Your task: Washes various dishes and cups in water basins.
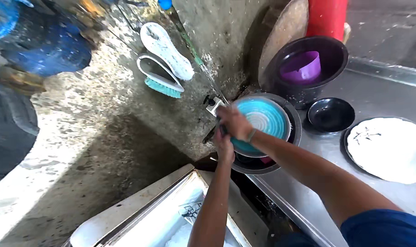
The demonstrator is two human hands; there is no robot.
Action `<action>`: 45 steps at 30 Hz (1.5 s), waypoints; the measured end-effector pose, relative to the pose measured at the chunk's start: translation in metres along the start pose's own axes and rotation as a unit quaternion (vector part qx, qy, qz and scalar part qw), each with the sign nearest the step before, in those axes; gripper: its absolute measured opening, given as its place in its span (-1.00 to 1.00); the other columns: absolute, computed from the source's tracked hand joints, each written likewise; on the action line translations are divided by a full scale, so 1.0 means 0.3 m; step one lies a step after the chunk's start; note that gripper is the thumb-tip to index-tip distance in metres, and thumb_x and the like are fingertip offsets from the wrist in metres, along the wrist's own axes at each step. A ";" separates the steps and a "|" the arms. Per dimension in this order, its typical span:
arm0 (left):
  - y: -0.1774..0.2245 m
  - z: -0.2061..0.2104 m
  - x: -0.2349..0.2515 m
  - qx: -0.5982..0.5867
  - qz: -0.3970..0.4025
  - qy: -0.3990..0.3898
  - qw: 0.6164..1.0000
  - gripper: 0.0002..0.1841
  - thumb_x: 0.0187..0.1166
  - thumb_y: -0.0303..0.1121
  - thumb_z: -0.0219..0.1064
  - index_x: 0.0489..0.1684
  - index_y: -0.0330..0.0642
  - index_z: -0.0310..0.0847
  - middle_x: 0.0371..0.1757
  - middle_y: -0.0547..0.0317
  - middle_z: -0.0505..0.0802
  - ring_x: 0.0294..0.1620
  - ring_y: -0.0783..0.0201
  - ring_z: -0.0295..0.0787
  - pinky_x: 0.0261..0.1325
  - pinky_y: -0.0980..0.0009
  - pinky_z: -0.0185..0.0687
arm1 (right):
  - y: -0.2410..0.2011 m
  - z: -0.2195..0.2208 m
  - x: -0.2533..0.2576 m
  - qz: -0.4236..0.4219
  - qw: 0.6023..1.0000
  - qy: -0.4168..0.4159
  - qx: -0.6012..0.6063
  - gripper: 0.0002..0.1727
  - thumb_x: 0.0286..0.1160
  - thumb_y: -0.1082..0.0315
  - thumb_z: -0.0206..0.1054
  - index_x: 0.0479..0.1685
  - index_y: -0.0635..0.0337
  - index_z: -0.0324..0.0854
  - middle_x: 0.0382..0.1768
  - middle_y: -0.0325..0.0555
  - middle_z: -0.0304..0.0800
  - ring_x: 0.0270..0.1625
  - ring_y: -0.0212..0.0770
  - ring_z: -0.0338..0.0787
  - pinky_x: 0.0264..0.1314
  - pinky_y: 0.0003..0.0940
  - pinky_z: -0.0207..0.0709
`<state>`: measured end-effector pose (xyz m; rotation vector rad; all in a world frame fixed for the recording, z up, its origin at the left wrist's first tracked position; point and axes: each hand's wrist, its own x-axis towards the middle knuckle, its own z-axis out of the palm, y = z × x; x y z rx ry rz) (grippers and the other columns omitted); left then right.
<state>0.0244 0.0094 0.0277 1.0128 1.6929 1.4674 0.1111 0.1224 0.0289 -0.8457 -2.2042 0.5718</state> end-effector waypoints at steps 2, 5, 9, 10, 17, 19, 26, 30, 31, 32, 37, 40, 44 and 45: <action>-0.030 -0.001 0.010 -0.041 0.012 0.025 0.999 -0.52 0.74 -0.36 0.11 0.66 0.01 0.34 0.43 0.06 0.70 0.35 0.12 0.68 0.29 -0.03 0.68 | -0.017 -0.004 0.016 -0.087 0.995 -0.043 0.011 -0.52 0.75 0.29 0.17 0.63 -0.03 0.56 0.74 -0.09 0.43 0.87 0.10 0.17 0.91 0.22 -0.08; -0.030 -0.014 0.001 -0.067 0.012 0.036 0.997 -0.38 0.74 -0.33 0.18 0.83 0.07 0.14 0.63 -0.01 0.56 0.50 0.02 0.61 0.40 -0.11 0.64 | 0.103 -0.044 0.071 -0.007 0.997 0.003 -0.072 -0.44 0.75 0.30 0.12 0.75 -0.16 0.41 0.84 -0.23 0.23 0.94 0.09 -0.04 0.93 0.26 -0.21; -0.041 0.004 0.034 -0.094 0.019 0.038 0.995 -0.44 0.85 -0.18 0.08 0.82 0.14 0.11 0.63 0.08 0.56 0.53 0.10 0.57 0.46 -0.06 0.60 | 0.005 -0.003 0.007 -0.074 0.996 -0.045 -0.032 -0.36 0.56 0.47 0.25 0.71 -0.02 0.47 0.85 -0.14 0.21 0.92 0.12 0.01 0.92 0.24 -0.14; -0.054 -0.001 0.039 -0.103 0.017 0.049 0.993 -0.43 0.87 -0.17 0.04 0.86 0.17 0.05 0.66 0.08 0.53 0.56 0.10 0.54 0.48 -0.06 0.57 | 0.016 -0.014 0.010 -0.100 0.992 -0.064 -0.040 -0.33 0.52 0.51 0.27 0.70 -0.08 0.48 0.85 -0.18 0.22 0.92 0.12 0.01 0.93 0.25 -0.16; -0.014 0.027 0.033 -0.088 -0.012 0.139 0.986 -0.42 0.87 0.13 -0.15 0.81 0.17 0.14 0.57 0.09 0.61 0.52 0.12 0.59 0.48 -0.08 0.58 | -0.068 0.003 -0.105 -0.034 0.998 -0.052 -0.024 -0.32 0.58 0.31 0.35 0.76 -0.05 0.39 0.86 -0.17 0.18 0.93 0.13 -0.05 0.92 0.26 -0.14; -0.017 -0.020 0.032 -0.064 -0.034 0.226 0.971 -0.47 0.91 0.03 -0.19 0.72 0.03 0.25 0.48 -0.05 0.65 0.44 0.04 0.64 0.40 -0.12 0.61 | -0.044 -0.012 -0.264 -0.068 0.992 -0.075 -0.076 -0.40 0.64 0.28 0.30 0.71 -0.16 0.45 0.83 -0.27 0.26 0.91 0.05 0.07 0.90 0.27 -0.07; -0.131 0.088 -0.035 -0.064 -0.105 0.243 0.962 -0.48 0.91 0.00 -0.13 0.69 -0.05 0.29 0.45 -0.17 0.65 0.39 -0.06 0.66 0.34 -0.18 0.64 | 0.154 -0.285 -0.164 0.285 0.878 0.233 0.306 -0.37 0.23 0.37 0.66 0.37 0.22 0.58 0.20 0.07 0.80 0.21 -0.08 0.84 0.27 -0.07 0.79; -0.057 0.115 0.027 0.026 -0.163 0.006 0.986 -0.32 0.78 0.21 0.04 0.77 0.00 0.22 0.54 -0.19 0.59 0.36 -0.14 0.67 0.23 -0.17 0.71 | 0.063 -0.418 -0.150 0.097 0.923 0.278 0.247 -0.46 0.32 0.50 0.54 0.37 0.33 0.63 0.18 0.03 0.84 0.23 -0.24 0.84 0.37 -0.24 0.72; 0.018 0.112 0.053 -0.019 -0.166 -0.028 0.986 -0.30 0.78 0.24 -0.01 0.80 0.05 0.18 0.63 -0.12 0.54 0.47 -0.13 0.61 0.30 -0.20 0.66 | 0.041 -0.435 -0.165 0.042 0.942 0.272 0.193 -0.49 0.33 0.52 0.52 0.35 0.35 0.65 0.21 0.07 0.83 0.27 -0.20 0.82 0.41 -0.21 0.70; 0.106 0.109 0.082 -0.091 -0.170 -0.053 0.980 -0.29 0.80 0.27 -0.13 0.82 0.07 0.14 0.68 -0.09 0.49 0.54 -0.15 0.55 0.32 -0.28 0.60 | 0.022 -0.440 -0.187 -0.012 0.954 0.260 0.147 -0.53 0.31 0.54 0.51 0.29 0.38 0.69 0.21 0.11 0.83 0.28 -0.13 0.82 0.42 -0.17 0.69; 0.332 0.040 0.154 -0.175 -0.223 -0.026 0.959 -0.51 0.70 0.04 -0.06 0.27 -0.14 0.49 0.04 -0.06 0.80 -0.06 0.03 0.80 -0.08 -0.03 0.74 | -0.034 -0.274 -0.312 -0.202 0.973 0.110 0.026 -0.62 0.37 0.41 0.45 0.20 -0.03 0.85 0.28 0.03 0.79 0.37 0.04 0.74 0.43 -0.08 0.67; 0.263 0.012 0.107 -0.132 -0.193 0.012 0.972 -0.59 0.77 -0.06 0.09 0.37 -0.12 0.53 0.13 0.01 0.82 0.09 0.10 0.80 0.09 0.01 0.75 | -0.040 -0.171 -0.239 -0.167 0.984 0.003 0.064 -0.55 0.60 0.01 0.39 0.40 -0.09 0.74 0.53 -0.13 0.67 0.69 0.05 0.46 0.76 -0.02 0.34; 0.169 0.015 0.042 -0.156 -0.079 0.007 0.985 -0.46 0.81 0.14 0.04 0.61 0.07 0.42 0.45 0.13 0.71 0.46 0.15 0.65 0.45 -0.04 0.61 | 0.064 -0.175 0.041 0.008 0.997 0.061 0.039 -0.50 0.72 0.06 0.24 0.54 0.06 0.62 0.60 -0.08 0.61 0.77 0.03 0.38 0.86 0.05 0.16; 0.166 0.026 0.032 -0.128 -0.060 0.023 0.990 -0.44 0.80 0.19 0.01 0.58 0.07 0.44 0.45 0.13 0.72 0.45 0.16 0.66 0.44 -0.04 0.62 | 0.068 -0.185 0.095 0.065 0.995 0.071 0.028 -0.49 0.73 0.03 0.20 0.54 0.06 0.61 0.62 -0.08 0.58 0.77 0.01 0.38 0.85 0.03 0.19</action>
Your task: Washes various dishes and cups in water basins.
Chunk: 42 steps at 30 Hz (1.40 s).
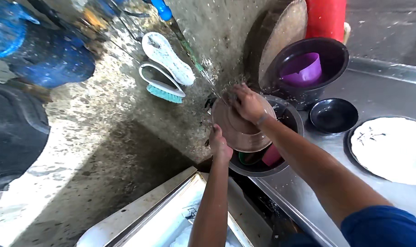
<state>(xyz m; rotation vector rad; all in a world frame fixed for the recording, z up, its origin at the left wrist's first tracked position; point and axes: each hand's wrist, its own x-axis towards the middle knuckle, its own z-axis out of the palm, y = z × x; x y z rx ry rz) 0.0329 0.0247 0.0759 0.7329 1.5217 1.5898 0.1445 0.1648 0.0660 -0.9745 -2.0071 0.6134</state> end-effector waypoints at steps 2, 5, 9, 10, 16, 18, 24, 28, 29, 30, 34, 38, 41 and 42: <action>0.006 0.005 -0.004 0.070 0.033 0.026 0.997 -0.37 0.75 0.31 -0.06 0.50 0.07 0.53 0.35 0.12 0.77 0.35 0.17 0.72 0.36 -0.04 0.67 | -0.074 0.045 0.009 0.008 1.000 0.013 0.026 -0.53 0.72 0.02 0.20 0.38 0.11 0.71 0.51 -0.02 0.67 0.67 -0.03 0.52 0.78 -0.02 0.34; -0.015 -0.025 0.014 0.089 0.072 0.058 0.992 -0.39 0.77 0.31 -0.10 0.38 0.05 0.56 0.17 0.17 0.80 0.17 0.25 0.76 0.22 0.04 0.73 | -0.144 0.108 -0.038 -0.124 0.990 -0.025 0.056 -0.60 0.74 0.17 0.22 0.34 0.20 0.72 0.55 0.02 0.64 0.72 -0.05 0.47 0.85 -0.03 0.23; -0.015 0.003 -0.034 0.063 0.058 0.078 0.993 -0.34 0.77 0.31 -0.12 0.48 0.04 0.54 0.32 0.12 0.78 0.32 0.20 0.74 0.37 -0.01 0.68 | -0.142 0.014 -0.001 -0.022 0.999 -0.048 -0.001 -0.57 0.70 0.21 0.20 0.44 0.17 0.67 0.61 0.01 0.58 0.73 0.02 0.46 0.80 -0.01 0.29; -0.007 0.007 -0.033 0.020 0.051 0.058 0.997 -0.35 0.78 0.30 -0.14 0.50 0.04 0.52 0.33 0.14 0.78 0.33 0.21 0.73 0.39 0.00 0.68 | -0.220 -0.035 -0.062 0.001 0.994 -0.107 -0.006 -0.53 0.75 0.21 0.21 0.57 0.13 0.57 0.72 -0.03 0.43 0.81 -0.01 0.31 0.85 -0.01 0.19; -0.036 -0.017 -0.031 -0.190 0.018 0.131 0.973 -0.45 0.88 0.11 -0.20 0.52 -0.06 0.41 0.35 -0.01 0.74 0.37 0.00 0.70 0.31 -0.24 0.64 | 0.015 -0.037 -0.468 -0.176 0.976 0.073 -0.103 -0.62 0.57 0.36 0.24 0.29 -0.05 0.79 0.57 -0.10 0.64 0.66 0.13 0.51 0.76 0.15 0.30; -0.082 0.044 -0.088 -0.171 0.010 0.148 0.974 -0.41 0.88 0.13 -0.22 0.60 -0.06 0.34 0.46 0.00 0.67 0.47 0.00 0.62 0.42 -0.23 0.58 | 0.122 -0.167 -0.520 0.004 0.984 0.178 -0.013 -0.64 0.54 0.36 0.28 0.27 0.15 0.78 0.48 0.06 0.68 0.53 0.12 0.61 0.58 0.09 0.45; -0.324 0.469 -0.451 -0.074 -0.051 -0.009 0.996 -0.26 0.77 0.34 -0.34 0.51 0.03 0.49 0.27 0.07 0.80 0.31 0.11 0.75 0.30 -0.14 0.71 | 0.111 -0.624 -0.896 0.262 0.721 0.253 0.589 -0.24 0.68 -0.48 -0.32 0.39 -0.25 0.56 0.04 -0.27 0.87 0.03 -0.28 0.86 0.01 -0.11 0.80; -0.567 0.678 -0.655 0.104 -0.104 -0.211 0.966 -0.36 0.89 0.11 -0.27 0.58 -0.17 0.44 0.34 -0.11 0.74 0.30 0.06 0.72 0.32 -0.06 0.67 | 0.090 -0.885 -1.308 0.271 0.785 0.382 0.407 -0.56 0.59 0.15 0.34 0.42 -0.05 0.50 0.03 -0.21 0.86 0.00 -0.24 0.89 0.03 -0.16 0.85; -0.641 0.719 -0.668 0.173 -0.090 -0.274 0.942 -0.45 0.90 0.00 -0.15 0.50 -0.23 0.48 0.24 -0.17 0.76 0.16 0.04 0.76 0.17 -0.01 0.74 | 0.076 -0.940 -1.409 0.289 0.793 0.413 0.342 -0.50 0.39 0.36 0.44 0.37 0.05 0.52 -0.02 -0.17 0.87 -0.06 -0.22 0.89 0.02 -0.16 0.85; -0.715 0.758 -0.663 0.228 -0.081 -0.334 0.911 -0.50 0.85 -0.06 0.02 0.54 -0.23 0.45 0.30 -0.20 0.73 0.21 0.01 0.74 0.21 0.00 0.72 | 0.065 -0.986 -1.517 0.298 0.809 0.424 0.277 -0.44 0.26 0.46 0.49 0.35 0.15 0.51 -0.01 -0.15 0.87 -0.05 -0.21 0.89 0.07 -0.16 0.84; -0.907 0.943 -0.630 0.378 -0.104 -0.376 0.839 -0.11 0.53 0.01 0.47 0.69 -0.45 0.17 0.42 -0.45 0.65 0.44 -0.24 0.64 0.48 -0.15 0.56 | -0.079 -1.050 -1.832 0.357 0.897 0.250 -0.078 -0.44 0.29 0.31 0.56 0.22 0.53 0.61 0.13 0.10 0.81 0.20 -0.33 0.80 0.38 -0.36 0.66; -0.943 1.110 -0.613 0.344 -0.206 -0.340 0.851 -0.16 0.59 -0.15 0.43 0.74 -0.35 0.01 0.38 -0.45 0.64 0.09 -0.20 0.85 0.02 -0.08 0.86 | -0.116 -0.886 -2.059 0.270 0.936 0.063 -0.215 -0.69 0.50 0.31 0.35 0.16 0.04 0.83 0.16 0.00 0.86 0.25 -0.11 0.80 0.37 -0.24 0.66; -0.870 1.173 -0.628 0.234 -0.234 -0.334 0.883 -0.30 0.71 -0.23 0.25 0.75 -0.21 -0.05 0.31 -0.39 0.67 0.04 -0.18 0.85 -0.08 -0.13 0.86 | -0.032 -0.762 -2.141 0.190 0.939 -0.039 -0.285 -0.66 0.65 0.23 0.17 0.27 -0.23 0.75 0.27 -0.16 0.83 0.16 -0.03 0.80 0.14 -0.10 0.70; -0.824 1.179 -0.632 0.198 -0.242 -0.337 0.888 -0.31 0.74 -0.26 0.21 0.77 -0.19 -0.11 0.32 -0.39 0.65 -0.02 -0.16 0.87 -0.13 -0.10 0.88 | 0.022 -0.734 -2.125 0.165 0.939 -0.048 -0.298 -0.66 0.65 0.22 0.16 0.25 -0.23 0.75 0.25 -0.16 0.84 0.09 -0.01 0.82 0.04 -0.08 0.72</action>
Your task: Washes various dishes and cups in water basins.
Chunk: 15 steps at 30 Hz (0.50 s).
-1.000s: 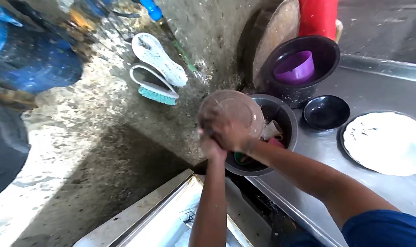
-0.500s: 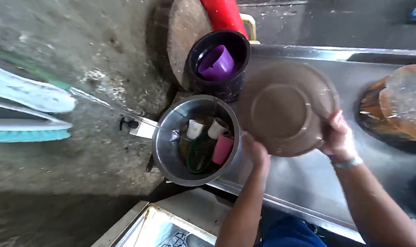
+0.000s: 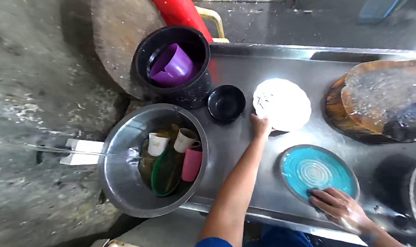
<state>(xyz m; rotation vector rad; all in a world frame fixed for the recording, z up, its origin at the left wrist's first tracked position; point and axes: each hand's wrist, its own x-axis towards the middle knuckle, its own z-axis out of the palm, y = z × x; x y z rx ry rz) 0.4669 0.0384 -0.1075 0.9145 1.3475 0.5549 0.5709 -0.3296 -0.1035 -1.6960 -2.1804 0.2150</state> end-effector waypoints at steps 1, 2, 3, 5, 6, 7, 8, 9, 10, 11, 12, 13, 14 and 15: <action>0.041 -0.010 -0.029 -0.034 -0.001 -0.012 0.999 -0.33 0.79 -0.27 0.17 0.78 -0.16 -0.16 0.31 -0.39 0.65 -0.10 -0.14 0.88 -0.19 -0.06 0.89 | 0.030 0.041 0.057 -0.019 1.000 0.001 -0.010 -0.68 0.65 0.23 0.18 0.22 -0.19 0.77 0.22 -0.11 0.85 0.04 0.03 0.83 -0.03 -0.04 0.73; 0.075 -0.025 -0.057 -0.060 -0.005 -0.023 0.998 -0.36 0.82 -0.28 0.13 0.77 -0.13 -0.19 0.28 -0.38 0.66 -0.18 -0.11 0.89 -0.24 -0.01 0.90 | 0.066 0.074 0.135 -0.024 0.999 -0.005 -0.020 -0.71 0.63 0.23 0.22 0.18 -0.15 0.78 0.17 -0.07 0.85 0.02 0.08 0.83 -0.08 0.01 0.74; 0.098 -0.045 -0.086 -0.075 -0.005 -0.033 0.997 -0.37 0.83 -0.28 0.11 0.76 -0.12 -0.18 0.24 -0.37 0.68 -0.24 -0.09 0.90 -0.27 0.02 0.90 | 0.103 0.090 0.221 -0.011 0.999 -0.026 -0.029 -0.73 0.64 0.17 0.27 0.17 -0.12 0.77 0.16 -0.03 0.84 0.04 0.13 0.82 -0.07 0.08 0.74; 0.083 -0.099 -0.133 -0.046 0.028 -0.049 0.997 -0.31 0.81 -0.19 0.15 0.81 -0.01 -0.22 0.24 -0.34 0.69 -0.27 -0.07 0.87 -0.32 0.02 0.87 | 0.158 0.080 0.387 0.066 0.993 -0.100 -0.016 -0.55 0.47 -0.07 0.45 0.20 -0.02 0.76 0.24 0.10 0.78 0.20 0.28 0.76 0.06 0.28 0.68; 0.049 -0.130 -0.147 -0.018 0.052 -0.056 0.997 -0.26 0.77 -0.09 0.19 0.84 0.09 -0.22 0.30 -0.32 0.68 -0.21 -0.10 0.86 -0.31 -0.03 0.84 | 0.173 0.071 0.444 0.120 0.985 -0.124 0.005 -0.44 0.35 -0.17 0.52 0.20 0.00 0.76 0.29 0.11 0.74 0.28 0.29 0.71 0.16 0.32 0.63; 0.015 -0.150 -0.153 0.004 0.068 -0.059 0.996 -0.22 0.75 -0.04 0.21 0.87 0.15 -0.25 0.39 -0.31 0.65 -0.12 -0.14 0.85 -0.26 -0.09 0.83 | 0.180 0.067 0.472 0.165 0.980 -0.110 0.029 -0.42 0.30 -0.21 0.54 0.17 0.00 0.78 0.29 0.08 0.74 0.32 0.23 0.72 0.22 0.28 0.64; -0.014 -0.150 -0.152 0.017 0.075 -0.056 0.995 -0.19 0.75 -0.04 0.21 0.88 0.14 -0.28 0.43 -0.31 0.62 -0.08 -0.15 0.84 -0.23 -0.11 0.83 | 0.181 0.067 0.479 0.210 0.973 -0.069 0.058 -0.47 0.31 -0.15 0.56 0.13 0.02 0.81 0.27 0.07 0.77 0.32 0.17 0.75 0.27 0.24 0.66; -0.035 -0.136 -0.149 0.021 0.071 -0.048 0.996 -0.20 0.75 -0.08 0.21 0.86 0.09 -0.29 0.41 -0.32 0.62 -0.07 -0.15 0.85 -0.22 -0.12 0.85 | 0.175 0.073 0.476 0.253 0.964 -0.010 0.083 -0.55 0.34 -0.07 0.55 0.07 0.03 0.82 0.22 0.05 0.80 0.28 0.10 0.79 0.27 0.18 0.69; -0.054 -0.115 -0.145 0.020 0.061 -0.038 0.997 -0.21 0.75 -0.14 0.22 0.85 0.03 -0.29 0.39 -0.35 0.62 -0.07 -0.16 0.86 -0.20 -0.13 0.86 | 0.163 0.081 0.468 0.291 0.950 0.052 0.106 -0.59 0.36 -0.01 0.55 0.01 0.09 0.83 0.16 0.06 0.83 0.22 0.06 0.82 0.26 0.13 0.71; -0.073 -0.095 -0.136 0.034 0.053 -0.027 0.998 -0.19 0.74 -0.17 0.25 0.84 -0.05 -0.28 0.38 -0.38 0.63 -0.05 -0.16 0.87 -0.15 -0.12 0.88 | 0.149 0.090 0.460 0.316 0.933 0.111 0.133 -0.59 0.38 0.04 0.56 0.00 0.17 0.83 0.11 0.11 0.83 0.17 0.04 0.83 0.26 0.07 0.71; -0.089 -0.088 -0.123 0.067 0.054 -0.018 0.996 -0.15 0.71 -0.19 0.32 0.84 -0.15 -0.26 0.40 -0.40 0.62 0.05 -0.16 0.86 -0.02 -0.11 0.87 | 0.132 0.100 0.456 0.330 0.916 0.163 0.157 -0.59 0.41 0.08 0.56 -0.01 0.25 0.81 0.07 0.15 0.82 0.13 0.02 0.83 0.24 -0.01 0.72; -0.100 -0.098 -0.113 0.122 0.061 -0.013 0.991 -0.08 0.64 -0.15 0.41 0.84 -0.25 -0.22 0.46 -0.42 0.60 0.20 -0.15 0.82 0.15 -0.08 0.83 | 0.108 0.111 0.457 0.341 0.900 0.200 0.180 -0.59 0.42 0.11 0.56 0.00 0.31 0.78 0.03 0.18 0.81 0.08 0.00 0.82 0.19 -0.08 0.72; -0.100 -0.124 -0.114 0.188 0.071 -0.012 0.980 0.01 0.54 -0.08 0.50 0.84 -0.31 -0.18 0.55 -0.42 0.54 0.36 -0.15 0.74 0.32 -0.06 0.76 | 0.083 0.124 0.461 0.349 0.888 0.223 0.201 -0.59 0.43 0.14 0.56 0.01 0.35 0.76 0.00 0.20 0.80 0.03 -0.04 0.81 0.14 -0.14 0.72; -0.085 -0.161 -0.130 0.248 0.080 -0.020 0.965 0.12 0.47 0.01 0.55 0.89 -0.31 -0.22 0.67 -0.45 0.40 0.55 -0.22 0.56 0.50 -0.11 0.59 | 0.062 0.141 0.466 0.353 0.881 0.230 0.213 -0.59 0.44 0.16 0.56 0.03 0.36 0.75 0.00 0.22 0.79 0.00 -0.05 0.81 0.10 -0.17 0.73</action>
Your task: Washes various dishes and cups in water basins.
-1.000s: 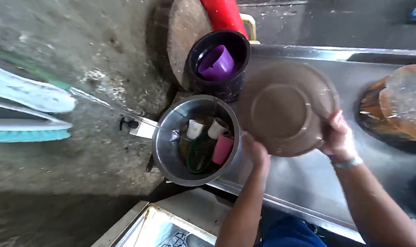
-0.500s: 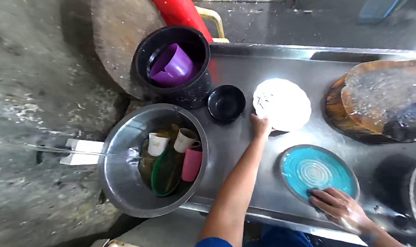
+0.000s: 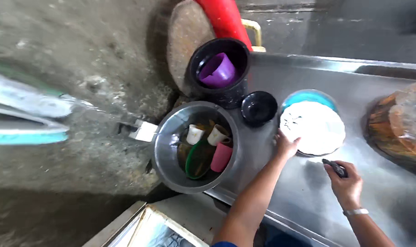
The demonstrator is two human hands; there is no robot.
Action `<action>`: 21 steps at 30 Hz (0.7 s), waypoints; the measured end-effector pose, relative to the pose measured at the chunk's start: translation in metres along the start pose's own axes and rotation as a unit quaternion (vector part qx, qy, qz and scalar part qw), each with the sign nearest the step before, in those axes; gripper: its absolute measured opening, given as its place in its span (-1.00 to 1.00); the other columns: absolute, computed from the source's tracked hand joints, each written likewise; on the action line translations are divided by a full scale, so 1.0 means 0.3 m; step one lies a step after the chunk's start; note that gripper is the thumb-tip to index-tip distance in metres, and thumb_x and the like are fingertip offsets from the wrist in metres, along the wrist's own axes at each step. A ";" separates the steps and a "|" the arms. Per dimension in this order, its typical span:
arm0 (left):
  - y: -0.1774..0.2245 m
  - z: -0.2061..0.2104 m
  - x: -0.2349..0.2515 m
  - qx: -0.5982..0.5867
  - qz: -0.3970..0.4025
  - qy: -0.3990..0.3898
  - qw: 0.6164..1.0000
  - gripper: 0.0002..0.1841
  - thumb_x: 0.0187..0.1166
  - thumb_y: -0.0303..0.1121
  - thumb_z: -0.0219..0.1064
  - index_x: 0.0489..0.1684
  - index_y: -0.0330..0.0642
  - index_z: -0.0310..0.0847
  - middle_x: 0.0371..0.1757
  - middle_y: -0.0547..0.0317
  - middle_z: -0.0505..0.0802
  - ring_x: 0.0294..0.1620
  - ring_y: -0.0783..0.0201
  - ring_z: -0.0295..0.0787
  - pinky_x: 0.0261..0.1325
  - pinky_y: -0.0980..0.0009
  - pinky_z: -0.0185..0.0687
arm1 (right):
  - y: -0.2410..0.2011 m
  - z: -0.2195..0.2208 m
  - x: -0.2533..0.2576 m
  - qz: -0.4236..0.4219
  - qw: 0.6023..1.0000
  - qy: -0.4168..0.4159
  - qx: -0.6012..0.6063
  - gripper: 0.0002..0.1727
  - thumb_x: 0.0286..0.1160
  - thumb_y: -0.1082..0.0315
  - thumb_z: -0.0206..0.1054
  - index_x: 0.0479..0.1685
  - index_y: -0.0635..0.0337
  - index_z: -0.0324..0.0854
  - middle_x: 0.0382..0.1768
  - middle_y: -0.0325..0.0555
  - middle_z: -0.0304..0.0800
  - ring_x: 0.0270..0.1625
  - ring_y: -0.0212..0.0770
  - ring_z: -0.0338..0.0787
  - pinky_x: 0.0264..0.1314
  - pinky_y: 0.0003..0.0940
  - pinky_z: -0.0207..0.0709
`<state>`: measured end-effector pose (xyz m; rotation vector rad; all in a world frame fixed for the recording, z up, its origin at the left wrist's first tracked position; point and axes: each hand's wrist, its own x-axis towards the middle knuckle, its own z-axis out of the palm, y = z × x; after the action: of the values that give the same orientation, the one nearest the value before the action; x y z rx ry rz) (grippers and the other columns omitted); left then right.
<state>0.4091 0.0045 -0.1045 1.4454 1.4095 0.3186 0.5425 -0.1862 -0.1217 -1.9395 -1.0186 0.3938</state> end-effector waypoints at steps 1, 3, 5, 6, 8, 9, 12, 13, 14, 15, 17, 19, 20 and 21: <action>0.008 -0.050 -0.030 0.041 0.021 -0.006 0.999 0.15 0.42 0.05 0.57 0.90 -0.29 -0.18 0.71 -0.45 0.33 0.58 -0.27 0.50 0.53 -0.13 0.54 | -0.003 0.021 -0.014 0.001 1.000 -0.010 0.001 -0.58 0.44 0.17 0.54 0.05 0.36 0.74 0.01 0.23 0.78 0.00 -0.04 0.81 0.09 -0.15 0.72; 0.033 -0.190 -0.118 0.072 0.103 0.017 0.992 -0.10 0.48 -0.01 0.54 0.80 -0.21 0.22 0.63 -0.30 0.48 0.40 -0.13 0.67 0.40 -0.01 0.67 | 0.000 0.069 -0.039 -0.026 0.996 -0.070 -0.044 -0.57 0.44 0.17 0.51 0.14 0.31 0.74 0.14 0.28 0.74 0.14 0.11 0.79 0.19 0.03 0.70; 0.021 -0.391 -0.198 0.097 0.190 0.103 0.972 -0.47 0.63 -0.16 0.41 0.56 -0.13 0.54 0.43 -0.06 0.70 0.23 0.13 0.78 0.27 0.18 0.76 | 0.000 0.128 -0.057 -0.072 0.976 -0.161 -0.125 -0.48 0.37 0.14 0.52 0.31 0.19 0.72 0.34 0.33 0.65 0.34 0.34 0.69 0.32 0.33 0.59; -0.023 -0.506 -0.225 0.126 0.203 0.166 0.957 -0.58 0.68 -0.22 0.33 0.47 -0.11 0.59 0.35 0.01 0.76 0.19 0.19 0.79 0.25 0.21 0.77 | -0.007 0.158 -0.066 -0.103 0.962 -0.195 -0.162 -0.39 0.29 0.04 0.55 0.36 0.13 0.71 0.41 0.34 0.61 0.41 0.43 0.62 0.36 0.45 0.50; -0.188 -0.746 -0.247 0.220 0.132 0.291 0.922 -0.60 0.72 -0.24 0.25 0.48 -0.12 0.54 0.34 0.01 0.77 0.28 0.13 0.78 0.34 0.10 0.74 | -0.062 0.211 -0.075 -0.164 0.945 -0.214 -0.187 -0.31 0.24 -0.17 0.52 0.36 0.00 0.73 0.50 0.27 0.59 0.60 0.49 0.44 0.56 0.55 0.24; -0.291 -0.857 -0.244 0.261 0.054 0.322 0.908 -0.52 0.69 -0.23 0.26 0.56 -0.14 0.45 0.41 -0.09 0.72 0.38 -0.03 0.70 0.39 -0.06 0.66 | -0.116 0.243 -0.071 -0.201 0.944 -0.199 -0.172 -0.36 0.29 -0.19 0.44 0.29 0.01 0.76 0.46 0.25 0.63 0.59 0.48 0.44 0.58 0.52 0.23; -0.554 -1.078 -0.212 0.307 -0.216 0.265 0.888 -0.42 0.56 -0.18 0.37 0.54 -0.25 0.47 0.47 -0.42 0.62 0.49 -0.46 0.51 0.31 -0.47 0.50 | -0.333 0.366 -0.038 -0.281 0.934 -0.197 -0.093 -0.57 0.50 -0.01 0.28 0.13 0.04 0.81 0.33 0.17 0.71 0.49 0.34 0.55 0.52 0.28 0.41; -0.601 -1.110 -0.208 0.316 -0.261 0.218 0.886 -0.54 0.58 -0.17 0.36 0.38 -0.22 0.61 0.31 -0.41 0.73 0.36 -0.45 0.64 0.20 -0.47 0.57 | -0.384 0.410 -0.023 -0.292 0.931 -0.207 -0.078 -0.62 0.50 0.05 0.27 0.09 0.04 0.81 0.32 0.15 0.72 0.49 0.31 0.57 0.51 0.24 0.43; -0.617 -1.135 -0.209 0.320 -0.274 0.176 0.889 -0.63 0.62 -0.20 0.31 0.26 -0.21 0.68 0.18 -0.37 0.80 0.23 -0.38 0.74 0.13 -0.43 0.62 | -0.409 0.451 -0.011 -0.291 0.930 -0.213 -0.072 -0.65 0.49 0.08 0.28 0.06 0.05 0.81 0.31 0.14 0.72 0.48 0.30 0.57 0.50 0.23 0.44; -0.607 -1.156 -0.213 0.324 -0.267 0.147 0.896 -0.67 0.66 -0.23 0.26 0.22 -0.24 0.68 0.12 -0.35 0.82 0.18 -0.34 0.78 0.12 -0.39 0.64 | -0.409 0.479 -0.005 -0.276 0.932 -0.220 -0.078 -0.65 0.47 0.09 0.28 0.06 0.04 0.81 0.32 0.14 0.70 0.48 0.30 0.55 0.50 0.25 0.43; -0.536 -1.184 -0.229 0.361 -0.219 0.136 0.896 -0.65 0.73 -0.24 0.16 0.31 -0.26 0.60 0.10 -0.34 0.82 0.14 -0.31 0.81 0.11 -0.34 0.69 | -0.361 0.476 0.010 -0.240 0.931 -0.241 -0.134 -0.63 0.43 0.10 0.33 0.13 0.04 0.78 0.38 0.17 0.65 0.52 0.36 0.50 0.49 0.38 0.36; -0.403 -1.201 -0.270 0.416 -0.184 0.164 0.875 -0.61 0.72 -0.26 0.14 0.40 -0.25 0.54 0.10 -0.34 0.82 0.11 -0.32 0.82 0.06 -0.32 0.70 | -0.282 0.416 0.009 -0.217 0.921 -0.253 -0.202 -0.60 0.40 0.13 0.39 0.19 0.06 0.78 0.41 0.27 0.63 0.53 0.47 0.48 0.47 0.55 0.29; -0.336 -1.211 -0.293 0.445 -0.180 0.173 0.860 -0.60 0.68 -0.31 0.15 0.43 -0.25 0.52 0.10 -0.35 0.81 0.10 -0.34 0.81 0.02 -0.32 0.69 | -0.239 0.375 -0.002 -0.203 0.915 -0.261 -0.231 -0.57 0.38 0.14 0.41 0.23 0.06 0.77 0.44 0.32 0.60 0.55 0.52 0.45 0.48 0.61 0.23; -0.277 -1.223 -0.311 0.467 -0.186 0.178 0.846 -0.59 0.66 -0.36 0.16 0.45 -0.27 0.51 0.12 -0.36 0.80 0.11 -0.36 0.80 0.01 -0.32 0.68 | -0.199 0.332 -0.016 -0.187 0.908 -0.270 -0.258 -0.55 0.38 0.15 0.42 0.28 0.06 0.76 0.47 0.36 0.56 0.58 0.56 0.41 0.49 0.66 0.18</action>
<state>0.0520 0.0792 0.0267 1.8577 2.2871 -0.4531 0.4489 -0.1178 -0.1288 -2.0596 -1.9876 0.4880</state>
